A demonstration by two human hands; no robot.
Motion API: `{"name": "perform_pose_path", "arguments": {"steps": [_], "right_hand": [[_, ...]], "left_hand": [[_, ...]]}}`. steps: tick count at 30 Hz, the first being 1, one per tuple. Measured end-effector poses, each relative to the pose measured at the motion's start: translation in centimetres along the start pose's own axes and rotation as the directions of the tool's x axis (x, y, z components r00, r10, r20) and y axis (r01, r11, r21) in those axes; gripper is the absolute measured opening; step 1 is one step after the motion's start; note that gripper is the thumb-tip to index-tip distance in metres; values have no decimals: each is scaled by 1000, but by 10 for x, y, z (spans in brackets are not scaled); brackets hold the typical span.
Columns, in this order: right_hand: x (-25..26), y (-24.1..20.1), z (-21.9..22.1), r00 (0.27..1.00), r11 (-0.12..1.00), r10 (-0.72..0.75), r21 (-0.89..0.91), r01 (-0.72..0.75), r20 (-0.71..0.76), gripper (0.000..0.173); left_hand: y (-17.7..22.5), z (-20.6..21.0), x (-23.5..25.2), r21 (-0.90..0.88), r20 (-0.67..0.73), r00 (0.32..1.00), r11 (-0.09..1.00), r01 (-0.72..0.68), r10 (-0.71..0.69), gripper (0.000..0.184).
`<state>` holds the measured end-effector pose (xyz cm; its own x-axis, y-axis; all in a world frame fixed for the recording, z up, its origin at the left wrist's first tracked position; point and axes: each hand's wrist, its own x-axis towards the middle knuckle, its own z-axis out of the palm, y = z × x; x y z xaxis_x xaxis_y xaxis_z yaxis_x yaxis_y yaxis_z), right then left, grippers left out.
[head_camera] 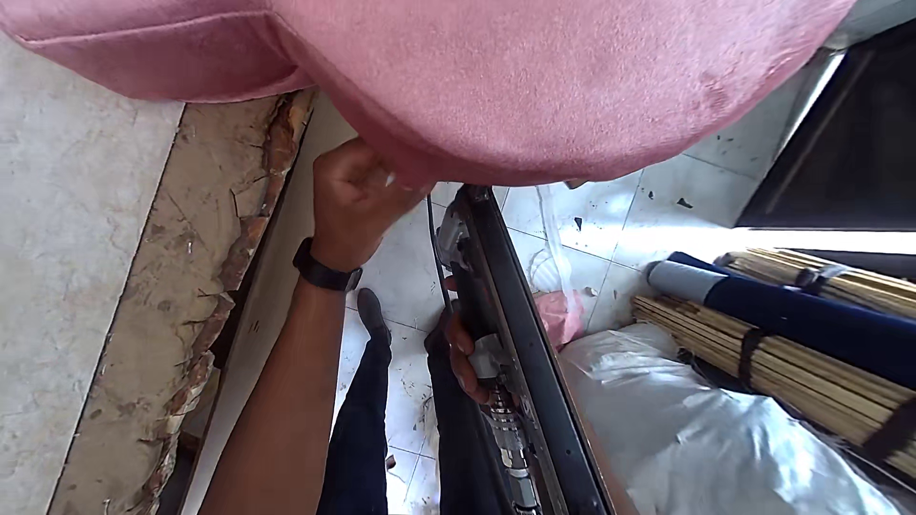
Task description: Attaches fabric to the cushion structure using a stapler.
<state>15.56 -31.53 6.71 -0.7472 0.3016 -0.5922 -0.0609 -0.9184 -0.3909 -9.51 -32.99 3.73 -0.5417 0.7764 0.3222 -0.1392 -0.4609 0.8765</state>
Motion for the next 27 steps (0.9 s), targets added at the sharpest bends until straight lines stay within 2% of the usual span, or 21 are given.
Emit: {"name": "perform_pose_path", "arguments": {"steps": [2,3,5,7,9,11,13,15,18,19,21,23,25,27], "right_hand": [[-13,-21,34,970,996,40,-65,-58,-239,38],[-17,-24,36,960,994,41,-87,-67,-276,38],[-21,-11,12,980,996,-23,-90,5,-199,40],[-21,5,-9,995,998,-53,-23,51,-87,54],[-22,14,-5,994,998,-59,-27,57,-96,55],[-16,21,7,993,998,-69,-19,67,-100,50],[-6,33,14,997,995,-72,69,73,-14,43],[6,46,19,992,982,-95,173,80,84,48],[12,47,41,992,981,-124,151,122,7,53],[13,46,48,993,981,-119,151,122,-27,50],[9,27,80,981,994,-36,98,55,-191,36],[10,15,97,960,998,29,61,-12,-278,36],[10,22,88,965,1000,-5,29,13,-264,37],[17,40,59,993,993,-72,86,79,-91,43]], "left_hand": [[11,-10,-10,-117,108,991,989,90,-77,40],[16,-12,-13,-167,126,987,979,117,-97,44],[22,-12,-15,-199,74,988,969,148,-136,39],[18,-6,-13,-168,-21,990,977,132,-137,23],[7,-6,-8,-154,-29,995,984,85,-91,21],[-5,-8,2,-129,-21,999,991,34,-37,24],[-11,-11,7,-113,-18,1000,994,2,-4,26],[-12,-15,12,-120,10,1000,993,-14,15,24],[-10,-19,17,-77,36,998,996,-54,57,24],[-10,-19,17,-45,27,996,996,-83,84,24],[-10,-17,15,11,-27,990,990,-138,138,25],[-13,-13,14,33,-82,981,984,-175,177,24],[-16,-9,13,50,-110,975,981,-189,193,22],[-17,-8,13,53,-102,975,980,-191,195,22]]}}
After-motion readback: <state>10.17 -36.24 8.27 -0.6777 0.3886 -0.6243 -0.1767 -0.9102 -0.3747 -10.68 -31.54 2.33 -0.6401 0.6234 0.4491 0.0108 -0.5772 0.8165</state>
